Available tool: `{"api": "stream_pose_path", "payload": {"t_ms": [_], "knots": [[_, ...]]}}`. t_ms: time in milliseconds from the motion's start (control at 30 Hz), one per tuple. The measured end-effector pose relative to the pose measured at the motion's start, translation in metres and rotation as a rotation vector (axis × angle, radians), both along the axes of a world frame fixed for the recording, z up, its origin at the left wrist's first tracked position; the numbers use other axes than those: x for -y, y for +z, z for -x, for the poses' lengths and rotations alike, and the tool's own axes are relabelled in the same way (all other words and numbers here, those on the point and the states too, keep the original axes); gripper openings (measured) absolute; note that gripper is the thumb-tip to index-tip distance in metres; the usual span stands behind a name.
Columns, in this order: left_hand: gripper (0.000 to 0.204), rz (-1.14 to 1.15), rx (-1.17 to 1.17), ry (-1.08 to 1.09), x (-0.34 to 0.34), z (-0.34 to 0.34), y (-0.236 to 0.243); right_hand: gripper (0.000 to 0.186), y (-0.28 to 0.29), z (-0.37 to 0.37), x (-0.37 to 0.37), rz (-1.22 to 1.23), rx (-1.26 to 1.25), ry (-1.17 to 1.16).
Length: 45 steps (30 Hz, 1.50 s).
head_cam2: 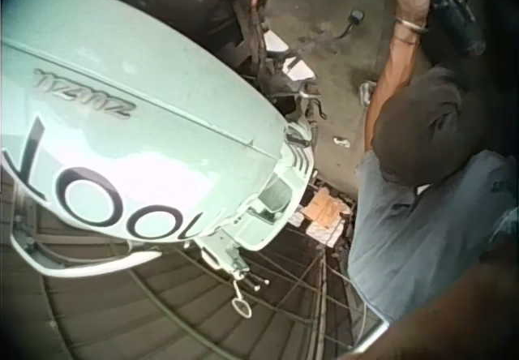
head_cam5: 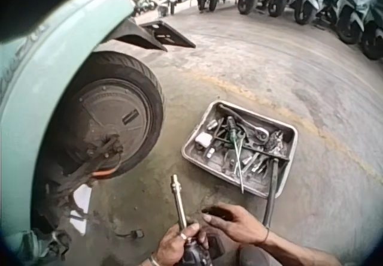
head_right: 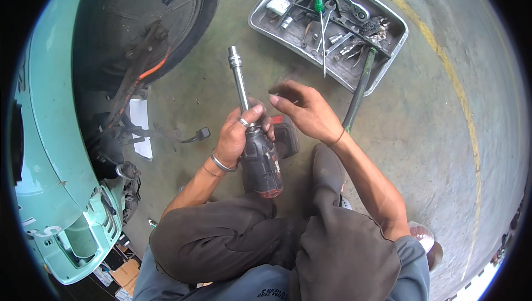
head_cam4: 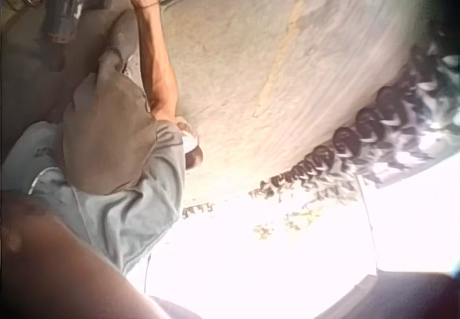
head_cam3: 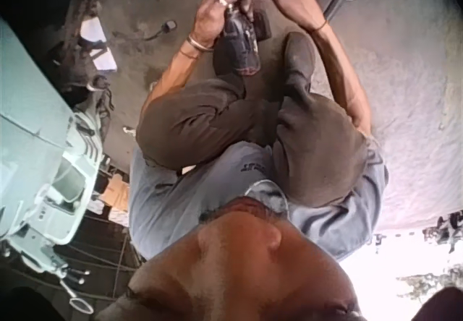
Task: The person uses a power tool and a wrench to remove bolts from the rear wheel motor assembly of a scooter, placing the removed hardware into a small tray.
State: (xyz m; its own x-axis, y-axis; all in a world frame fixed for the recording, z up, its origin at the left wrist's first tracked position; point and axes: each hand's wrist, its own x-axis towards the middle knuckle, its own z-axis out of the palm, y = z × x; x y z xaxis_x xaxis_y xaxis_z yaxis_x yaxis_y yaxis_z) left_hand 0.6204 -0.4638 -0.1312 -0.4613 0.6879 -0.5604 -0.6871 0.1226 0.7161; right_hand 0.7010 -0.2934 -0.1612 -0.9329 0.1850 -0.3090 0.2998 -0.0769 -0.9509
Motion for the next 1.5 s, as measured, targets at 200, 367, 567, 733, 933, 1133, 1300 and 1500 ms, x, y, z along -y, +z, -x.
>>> {"api": "stream_pose_path", "payload": {"t_ms": [200,367,567,733,933,1133,1300,1500], "knots": [[0.026,0.029,0.157,-0.148,0.01,-0.004,0.001,0.047,0.014,0.043,0.006,0.342,0.04,0.039],[0.031,0.095,0.127,-0.175,0.01,-0.008,0.003,0.044,0.017,0.062,0.027,0.602,-0.003,0.005],[0.042,0.049,-0.005,-0.261,0.018,-0.003,0.003,0.026,0.006,0.111,-0.041,0.408,-0.089,-0.551],[0.059,-0.039,-0.051,-0.138,0.021,-0.012,-0.009,0.026,-0.092,0.1,-0.088,-0.69,0.097,-0.342],[0.069,0.146,-0.337,-0.098,0.072,-0.021,-0.088,0.026,-0.106,0.075,-0.078,-0.776,-0.001,-0.211],[0.047,0.308,-1.309,-0.467,0.075,-0.053,-0.081,0.025,-0.075,0.047,-0.123,-0.896,-0.103,-0.444],[0.075,0.174,-0.919,-0.335,0.046,-0.065,-0.074,0.037,-0.103,0.049,-0.147,-1.11,0.006,-0.002],[0.057,0.226,-0.806,-0.249,0.059,-0.071,-0.082,0.024,-0.119,0.056,-0.125,-1.274,0.106,0.161]]}}
